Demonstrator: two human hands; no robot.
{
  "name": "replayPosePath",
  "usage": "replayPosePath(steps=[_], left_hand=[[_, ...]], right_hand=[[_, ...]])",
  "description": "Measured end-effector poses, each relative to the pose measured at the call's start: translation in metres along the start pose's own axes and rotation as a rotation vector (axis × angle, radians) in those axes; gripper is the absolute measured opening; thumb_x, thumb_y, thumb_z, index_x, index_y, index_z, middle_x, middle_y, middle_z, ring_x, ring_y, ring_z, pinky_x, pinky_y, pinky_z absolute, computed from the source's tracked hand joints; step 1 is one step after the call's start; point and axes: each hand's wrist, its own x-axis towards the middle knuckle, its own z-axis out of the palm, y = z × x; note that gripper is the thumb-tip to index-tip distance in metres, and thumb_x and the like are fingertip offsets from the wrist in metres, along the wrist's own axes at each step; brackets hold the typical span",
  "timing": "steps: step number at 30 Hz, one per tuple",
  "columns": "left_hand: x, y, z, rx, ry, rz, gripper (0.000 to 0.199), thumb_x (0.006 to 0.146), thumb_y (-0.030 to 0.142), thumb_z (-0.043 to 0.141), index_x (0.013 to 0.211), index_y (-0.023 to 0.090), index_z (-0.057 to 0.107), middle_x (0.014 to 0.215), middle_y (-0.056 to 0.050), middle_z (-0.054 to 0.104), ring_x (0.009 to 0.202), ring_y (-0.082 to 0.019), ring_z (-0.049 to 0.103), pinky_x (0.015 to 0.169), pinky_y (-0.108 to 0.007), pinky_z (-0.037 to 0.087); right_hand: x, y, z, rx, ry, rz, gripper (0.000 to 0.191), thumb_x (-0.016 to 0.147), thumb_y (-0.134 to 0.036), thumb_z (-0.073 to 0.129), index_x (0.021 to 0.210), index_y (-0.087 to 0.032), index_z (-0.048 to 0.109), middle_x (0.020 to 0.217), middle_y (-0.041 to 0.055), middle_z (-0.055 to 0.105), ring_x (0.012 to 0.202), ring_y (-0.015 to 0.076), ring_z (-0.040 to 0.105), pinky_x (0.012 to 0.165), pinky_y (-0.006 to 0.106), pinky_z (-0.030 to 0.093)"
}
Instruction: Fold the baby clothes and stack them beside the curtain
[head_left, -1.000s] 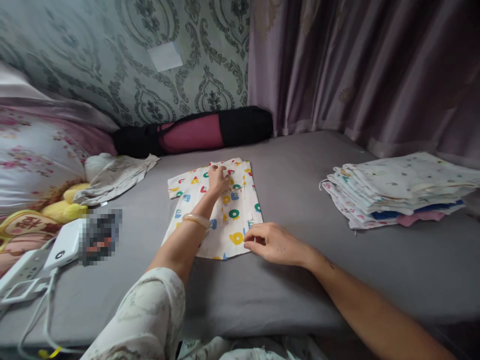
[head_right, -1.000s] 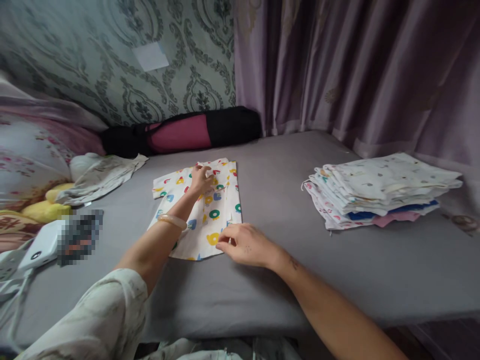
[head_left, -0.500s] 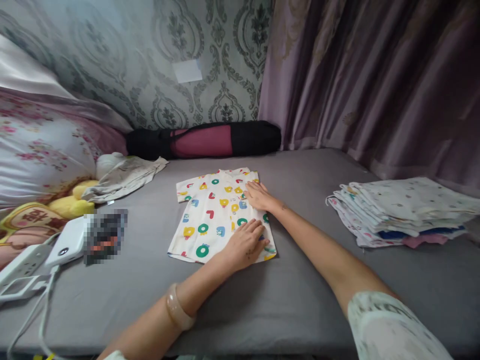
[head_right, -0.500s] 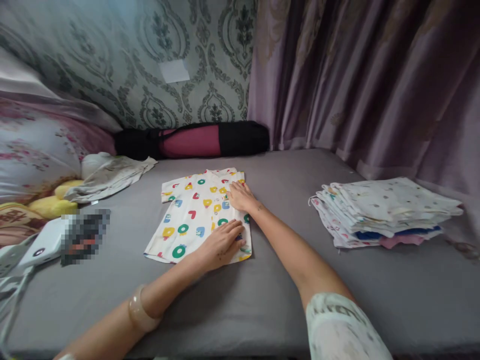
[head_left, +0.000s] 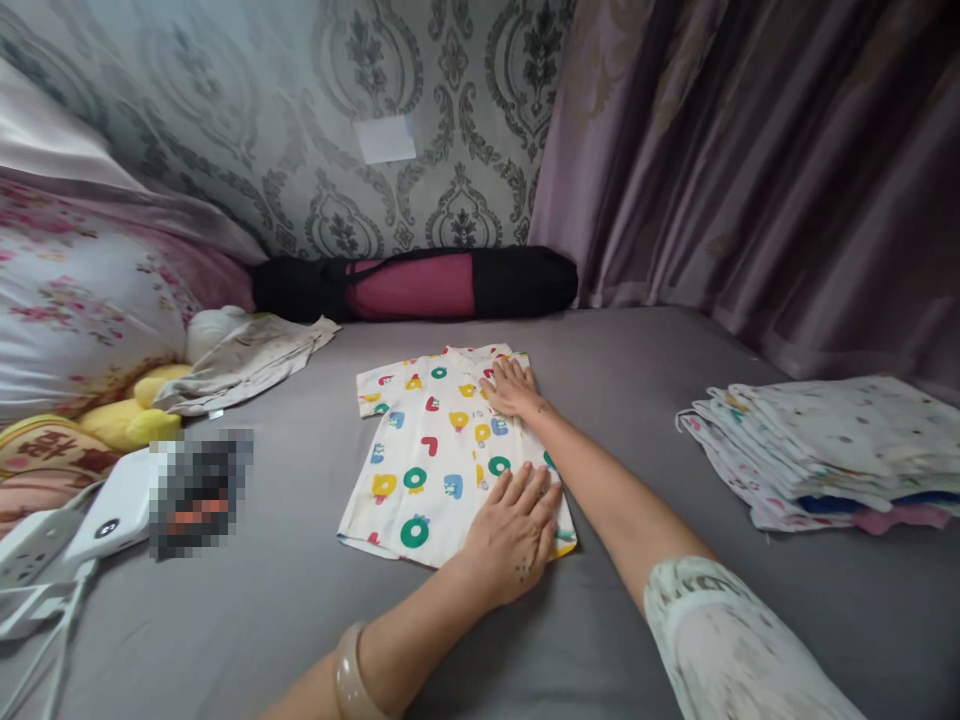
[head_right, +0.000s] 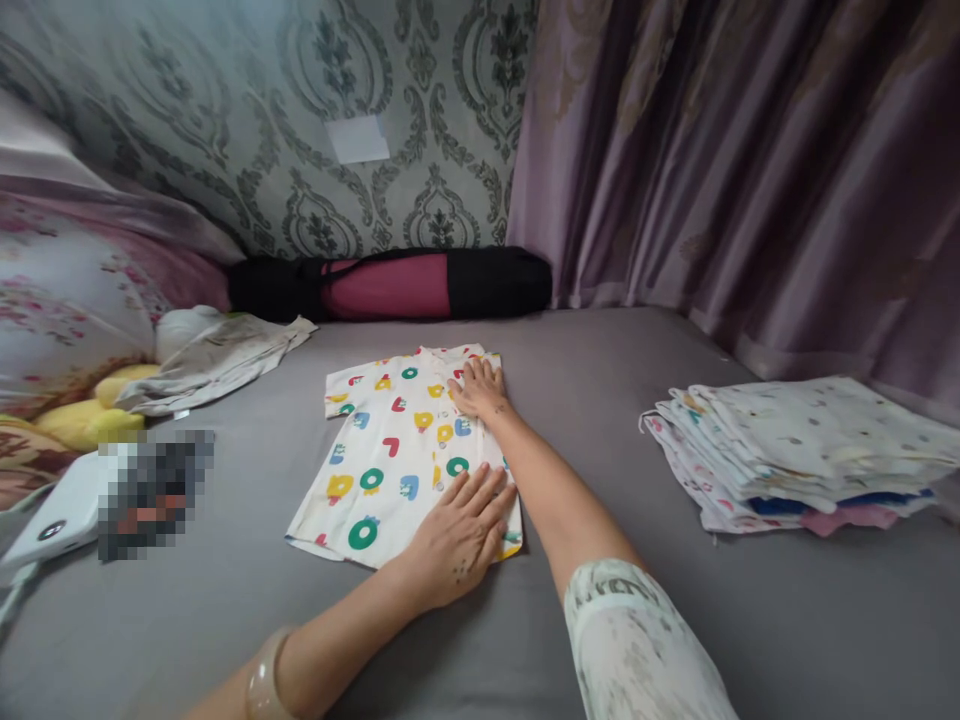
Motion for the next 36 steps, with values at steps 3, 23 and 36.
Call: replayPosePath(steps=[3,23,36], left_hand=[[-0.001,0.002,-0.004,-0.02,-0.003,0.007,0.051,0.101,0.037,0.024,0.147,0.021,0.036,0.155,-0.007,0.034,0.145,-0.026,0.027,0.117,-0.046,0.024],[-0.009,0.001,-0.041,-0.325,0.13,-0.122,0.042,0.101,0.041,0.03,0.133,0.026,0.052,0.143,-0.006,0.052,0.139,-0.024,0.038,0.118,-0.055,0.018],[-0.007,-0.018,-0.024,-0.285,0.227,-0.341,0.036,0.098,0.041,0.037,0.124,0.023,0.054,0.132,-0.011,0.061,0.134,-0.03,0.045,0.112,-0.061,0.028]], right_hand=[[0.003,-0.002,0.001,0.005,0.031,0.018,0.074,0.096,-0.058,0.019,0.154,-0.013,0.023,0.162,0.0121,0.013,0.147,0.0323,0.007,0.116,0.051,0.007],[0.009,0.008,-0.008,0.058,0.108,-0.002,0.064,0.099,-0.05,0.012,0.153,-0.019,0.024,0.161,0.0118,0.015,0.148,0.0269,0.01,0.117,0.051,0.006],[0.023,0.011,0.002,-0.041,0.107,0.007,0.063,0.098,-0.052,0.018,0.152,-0.023,0.029,0.16,0.0106,0.02,0.146,0.0289,0.017,0.115,0.049,0.012]])
